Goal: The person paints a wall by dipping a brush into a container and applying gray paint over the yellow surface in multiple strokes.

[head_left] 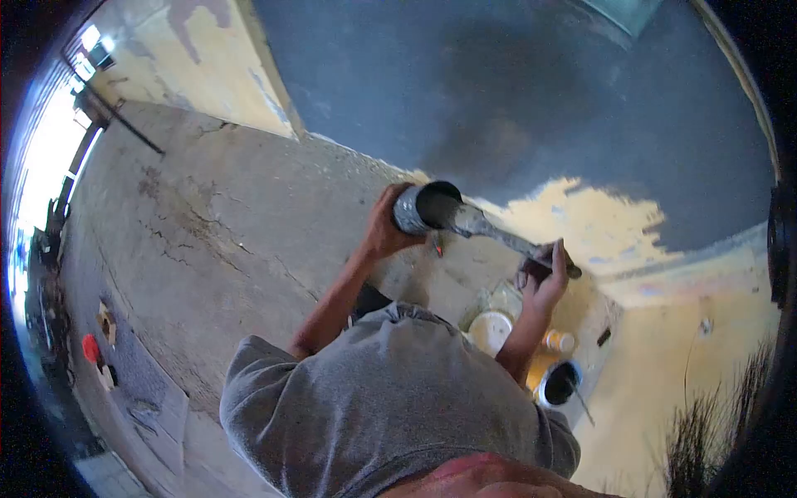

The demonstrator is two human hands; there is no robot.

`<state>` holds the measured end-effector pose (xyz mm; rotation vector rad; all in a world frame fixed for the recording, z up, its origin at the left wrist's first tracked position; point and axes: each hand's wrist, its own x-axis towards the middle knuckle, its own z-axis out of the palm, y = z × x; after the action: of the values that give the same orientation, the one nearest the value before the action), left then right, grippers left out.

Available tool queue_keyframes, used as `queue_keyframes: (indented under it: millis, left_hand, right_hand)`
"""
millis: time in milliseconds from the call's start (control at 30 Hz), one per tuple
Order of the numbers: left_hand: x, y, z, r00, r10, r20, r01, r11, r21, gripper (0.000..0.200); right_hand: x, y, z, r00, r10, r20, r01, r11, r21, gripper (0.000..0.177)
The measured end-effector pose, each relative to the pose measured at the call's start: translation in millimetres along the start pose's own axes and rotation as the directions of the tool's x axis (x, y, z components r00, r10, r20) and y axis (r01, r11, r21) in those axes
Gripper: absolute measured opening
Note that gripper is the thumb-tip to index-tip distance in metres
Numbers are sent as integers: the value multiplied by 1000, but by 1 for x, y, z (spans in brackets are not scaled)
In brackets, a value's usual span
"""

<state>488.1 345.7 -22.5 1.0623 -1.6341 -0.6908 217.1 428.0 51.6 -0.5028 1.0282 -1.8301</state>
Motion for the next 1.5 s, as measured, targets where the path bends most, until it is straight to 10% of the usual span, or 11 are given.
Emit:
queue_keyframes:
  millis: [333, 600, 1500]
  left_hand:
    - [5, 2, 1, 997, 68, 24, -67, 998, -13, 85]
    - [7, 17, 0, 996, 76, 36, -79, 995, 67, 87]
    - [10, 3, 34, 991, 100, 88, -111, 985, 134, 77]
  right_hand:
    - [-8, -12, -28, 977, 14, 212, -54, 981, 186, 34]
    - [-21, -24, -8, 972, -33, -234, 40, 999, 22, 28]
    - [-28, -52, -62, 883, -186, -431, 165, 983, -84, 24]
